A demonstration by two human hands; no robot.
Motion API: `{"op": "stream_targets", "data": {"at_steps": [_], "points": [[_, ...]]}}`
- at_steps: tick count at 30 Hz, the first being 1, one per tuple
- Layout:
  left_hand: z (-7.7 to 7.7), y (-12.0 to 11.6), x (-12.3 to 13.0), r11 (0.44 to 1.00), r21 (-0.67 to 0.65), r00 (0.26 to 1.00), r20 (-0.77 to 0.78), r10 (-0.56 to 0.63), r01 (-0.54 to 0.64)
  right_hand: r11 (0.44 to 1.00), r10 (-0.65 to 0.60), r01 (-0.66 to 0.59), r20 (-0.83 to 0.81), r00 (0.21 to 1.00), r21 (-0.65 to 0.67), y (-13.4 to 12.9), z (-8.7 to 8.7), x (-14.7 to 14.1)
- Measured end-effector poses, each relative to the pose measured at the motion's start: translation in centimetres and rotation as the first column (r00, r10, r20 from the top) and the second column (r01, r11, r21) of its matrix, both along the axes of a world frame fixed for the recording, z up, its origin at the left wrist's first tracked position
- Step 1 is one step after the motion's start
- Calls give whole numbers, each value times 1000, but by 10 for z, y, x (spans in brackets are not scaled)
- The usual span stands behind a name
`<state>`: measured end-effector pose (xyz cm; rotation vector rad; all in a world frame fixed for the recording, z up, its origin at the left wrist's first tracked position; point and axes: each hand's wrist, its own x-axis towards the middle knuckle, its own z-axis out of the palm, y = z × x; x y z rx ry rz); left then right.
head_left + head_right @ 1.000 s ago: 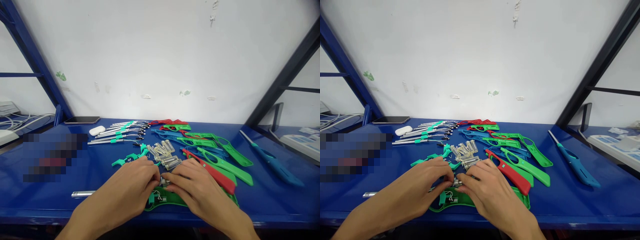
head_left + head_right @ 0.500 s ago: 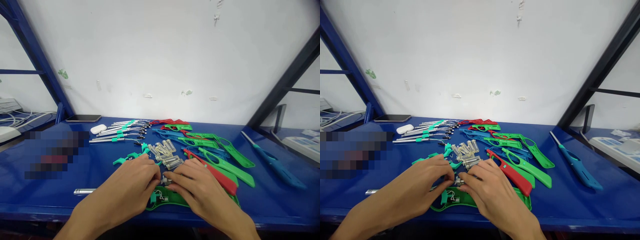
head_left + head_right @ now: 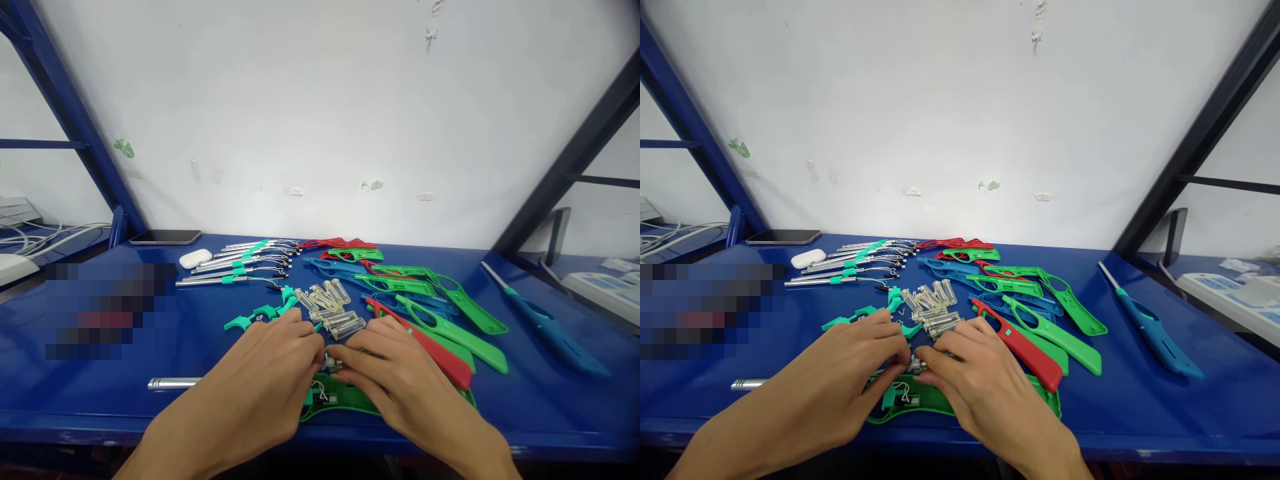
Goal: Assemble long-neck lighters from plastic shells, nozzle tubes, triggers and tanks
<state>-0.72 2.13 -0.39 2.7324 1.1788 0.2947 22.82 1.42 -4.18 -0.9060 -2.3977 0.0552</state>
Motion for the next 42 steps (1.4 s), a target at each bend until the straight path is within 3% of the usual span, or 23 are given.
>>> {"op": "stream_targets", "data": {"at_steps": [7,15,19,29,36,42], "points": [[-5,2,0,999,37,1000,-17,8,-7,1000,4,-5,22,1000,21,1,-1,-1],[6,1,-19,995,97,999,-21,38,-36,992,-71,68,-27,997,-102,0,-2,4],[7,-1,-28,995,44,996,-39,86,-84,987,-57,51,-33,998,-154,1,-2,4],[3,-4,-29,990,-110,990,-125,69,-83,985,-30,17,-75,997,-172,-4,5,3],[-9,-2,-31,993,-77,976,-206,71,-89,981,-39,28,-52,998,-190,-5,7,1],[-18,-13,-35,995,-22,983,-154,96,-101,982,-32,23,-47,998,-188,-6,8,2]]}}
